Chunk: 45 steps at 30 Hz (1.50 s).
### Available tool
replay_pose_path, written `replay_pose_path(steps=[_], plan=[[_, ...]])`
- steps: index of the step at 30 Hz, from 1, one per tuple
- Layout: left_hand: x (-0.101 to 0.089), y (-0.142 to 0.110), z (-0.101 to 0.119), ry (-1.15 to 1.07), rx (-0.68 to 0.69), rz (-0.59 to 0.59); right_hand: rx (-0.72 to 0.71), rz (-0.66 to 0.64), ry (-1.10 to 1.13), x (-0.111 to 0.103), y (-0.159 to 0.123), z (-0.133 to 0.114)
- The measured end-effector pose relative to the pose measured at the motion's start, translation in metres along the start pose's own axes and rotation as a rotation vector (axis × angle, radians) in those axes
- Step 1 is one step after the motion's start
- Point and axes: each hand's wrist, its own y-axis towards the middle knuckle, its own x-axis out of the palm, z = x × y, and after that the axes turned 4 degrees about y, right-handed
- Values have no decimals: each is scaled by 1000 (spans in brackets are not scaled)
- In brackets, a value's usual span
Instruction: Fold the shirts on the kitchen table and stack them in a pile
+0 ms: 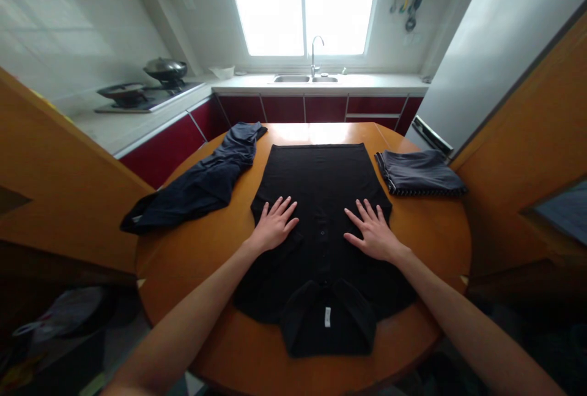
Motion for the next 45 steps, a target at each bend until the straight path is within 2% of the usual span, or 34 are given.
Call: replay_pose_path(steps=[8, 14, 23, 26, 29, 31, 33, 39, 45], plan=[[-3, 0, 3, 58, -36, -56, -3, -28, -6, -1, 0, -1], [-7, 3, -10, 31, -224, -14, -3, -34, -3, -1, 1, -1], [-2, 3, -19, 35, -232, -6, 0, -38, 1, -1, 1, -1], [-2, 4, -20, -4, -234, 36, -3, -43, 7, -1, 1, 0], [-6, 7, -22, -95, -227, 150, -1, -47, 12, 0, 1, 0], [-9, 8, -22, -160, -188, 239, -3, -47, 12, -1, 1, 0], [-10, 8, -21, -201, -134, 264, -3, -44, 9, -1, 1, -1], [2, 4, -18, -55, -50, 51, -2, -42, 8, -1, 1, 0], [5, 5, -21, 17, -38, 20, 3, -50, 13, 0, 1, 0]])
